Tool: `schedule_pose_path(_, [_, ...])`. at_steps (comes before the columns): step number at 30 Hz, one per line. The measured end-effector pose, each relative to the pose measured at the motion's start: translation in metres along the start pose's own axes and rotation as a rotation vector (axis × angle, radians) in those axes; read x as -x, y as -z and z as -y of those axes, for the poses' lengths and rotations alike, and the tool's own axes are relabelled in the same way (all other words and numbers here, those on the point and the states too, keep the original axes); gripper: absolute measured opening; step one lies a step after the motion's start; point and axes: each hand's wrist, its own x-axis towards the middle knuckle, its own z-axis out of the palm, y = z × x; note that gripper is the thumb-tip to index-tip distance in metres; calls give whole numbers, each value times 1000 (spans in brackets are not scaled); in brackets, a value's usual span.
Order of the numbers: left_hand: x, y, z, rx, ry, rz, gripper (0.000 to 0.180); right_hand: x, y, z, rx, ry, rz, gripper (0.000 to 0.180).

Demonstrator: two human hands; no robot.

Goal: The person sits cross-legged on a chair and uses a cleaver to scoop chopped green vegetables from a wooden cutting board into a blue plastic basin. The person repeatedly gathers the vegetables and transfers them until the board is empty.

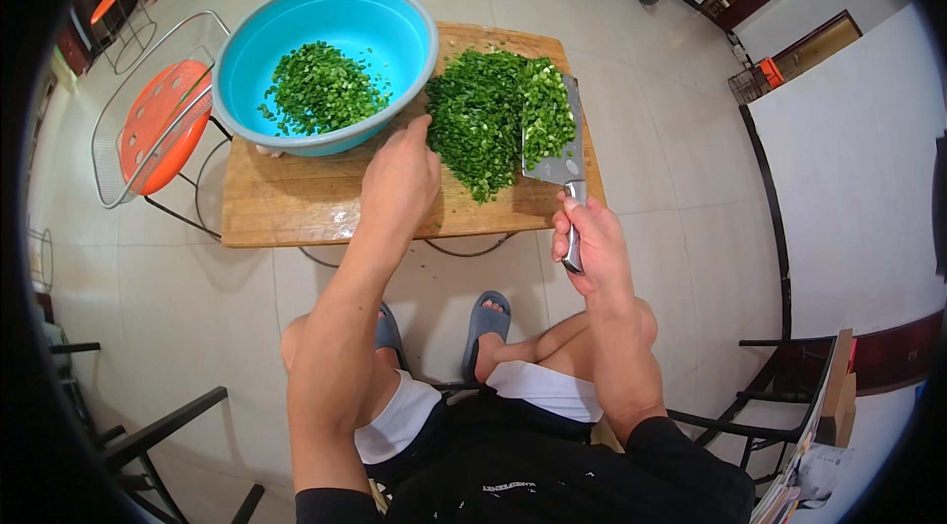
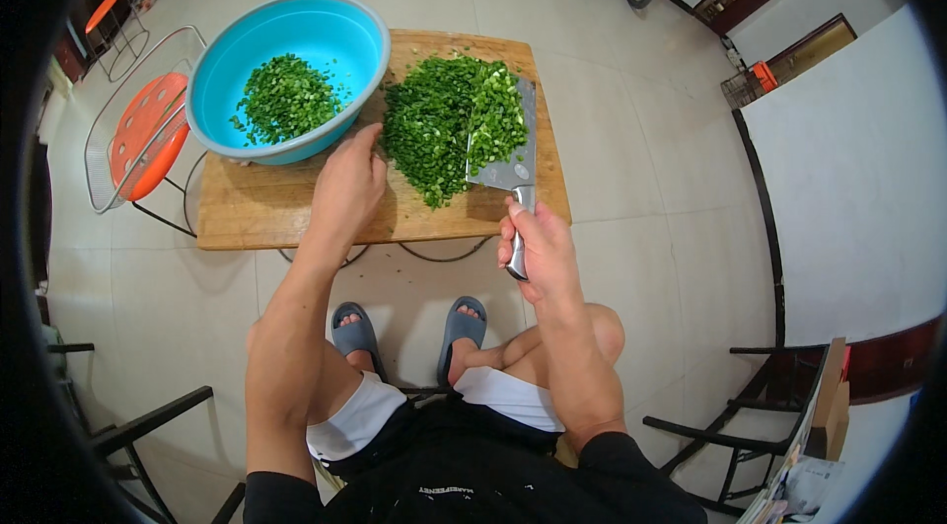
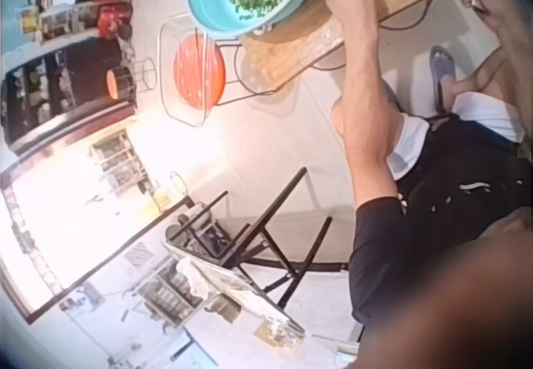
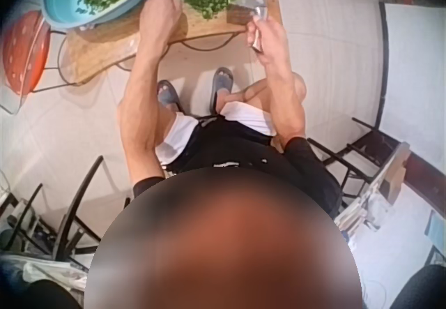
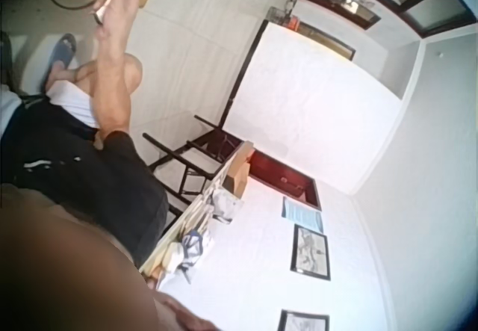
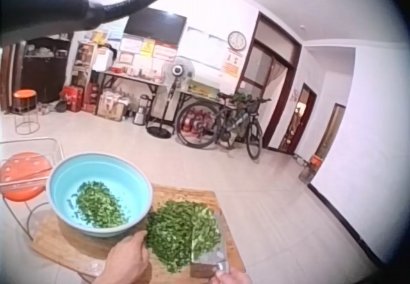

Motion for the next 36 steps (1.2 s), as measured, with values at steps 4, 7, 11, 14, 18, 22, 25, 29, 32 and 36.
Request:
schedule_pose_path(4, [0,-1,2,0,0,-1,43,-2,-10,16,17,-1,34,18])
schedule_pose_path(7, [-1,-1,5,3,-11,-14,41,-4,-19,30,45,5,60,19])
schedule_pose_path(11, [0,-2,6,5,-19,-31,40,-8,-42,51,96,16,98,19])
schedule_pose_path(14, [1,-4,6,-14,-84,-71,40,-15,-62,63,127,31,148,20])
schedule_pose_path(18, [3,-5,9,-35,-93,-75,39,-28,-95,74,177,23,226,19])
schedule_pose_path(22, [5,0,7,-37,-30,-28,38,-51,-129,77,236,18,320,15])
schedule_pose_path(25, [5,1,7,-35,-6,-15,35,-71,-154,74,399,47,322,18])
schedule_pose_path(29, [4,3,6,-36,-30,-9,34,-91,-181,72,940,302,286,19])
schedule_pose_path(32, [5,4,9,-70,-34,-24,19,-94,-194,61,1289,646,198,16])
schedule_pose_path(36, [4,8,8,-66,-21,-23,18,-90,-199,59,1376,811,159,15])
